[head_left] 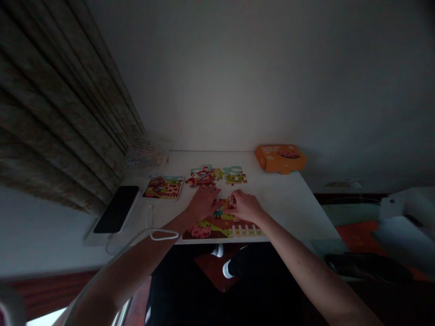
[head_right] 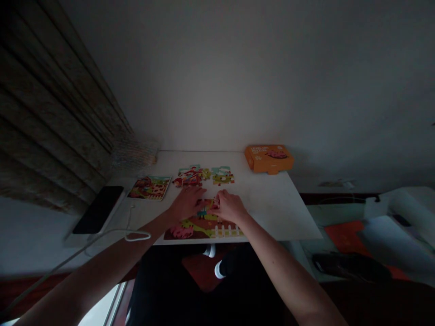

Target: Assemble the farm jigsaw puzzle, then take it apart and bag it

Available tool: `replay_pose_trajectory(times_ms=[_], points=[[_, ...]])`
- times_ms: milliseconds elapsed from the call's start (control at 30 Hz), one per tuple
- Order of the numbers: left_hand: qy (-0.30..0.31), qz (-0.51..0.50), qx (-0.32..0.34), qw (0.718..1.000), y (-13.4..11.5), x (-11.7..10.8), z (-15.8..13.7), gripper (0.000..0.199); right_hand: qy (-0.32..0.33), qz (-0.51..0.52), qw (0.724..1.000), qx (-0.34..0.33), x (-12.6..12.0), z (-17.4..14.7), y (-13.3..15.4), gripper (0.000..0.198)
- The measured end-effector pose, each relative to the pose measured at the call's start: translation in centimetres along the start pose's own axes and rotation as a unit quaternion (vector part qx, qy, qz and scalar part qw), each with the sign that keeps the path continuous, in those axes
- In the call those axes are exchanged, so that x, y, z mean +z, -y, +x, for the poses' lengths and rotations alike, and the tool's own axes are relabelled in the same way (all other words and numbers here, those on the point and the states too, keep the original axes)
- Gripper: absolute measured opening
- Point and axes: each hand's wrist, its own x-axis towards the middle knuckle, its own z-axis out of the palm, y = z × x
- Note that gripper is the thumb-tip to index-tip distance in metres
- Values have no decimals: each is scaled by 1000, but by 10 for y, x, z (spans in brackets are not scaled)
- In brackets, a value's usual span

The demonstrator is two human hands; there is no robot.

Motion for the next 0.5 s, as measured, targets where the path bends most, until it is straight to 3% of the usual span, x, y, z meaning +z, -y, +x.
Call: replay_pose_trajectory(times_ms=[133, 300, 433, 500], points=[[41, -54, 8, 998, -18, 8, -22, 56, 28, -1, 999, 18, -2, 5, 2, 53], [77, -95, -108, 987, -22, 8, -3, 69, 16, 41, 999, 17, -3, 5, 8, 36], [105, -161, -138, 972, -20, 4, 11, 39, 35, 119, 992, 17, -2, 6, 3, 11], [99, -206, -133, 964, -18, 3, 13, 22, 54, 185, 981, -2, -2, 7, -4, 12]])
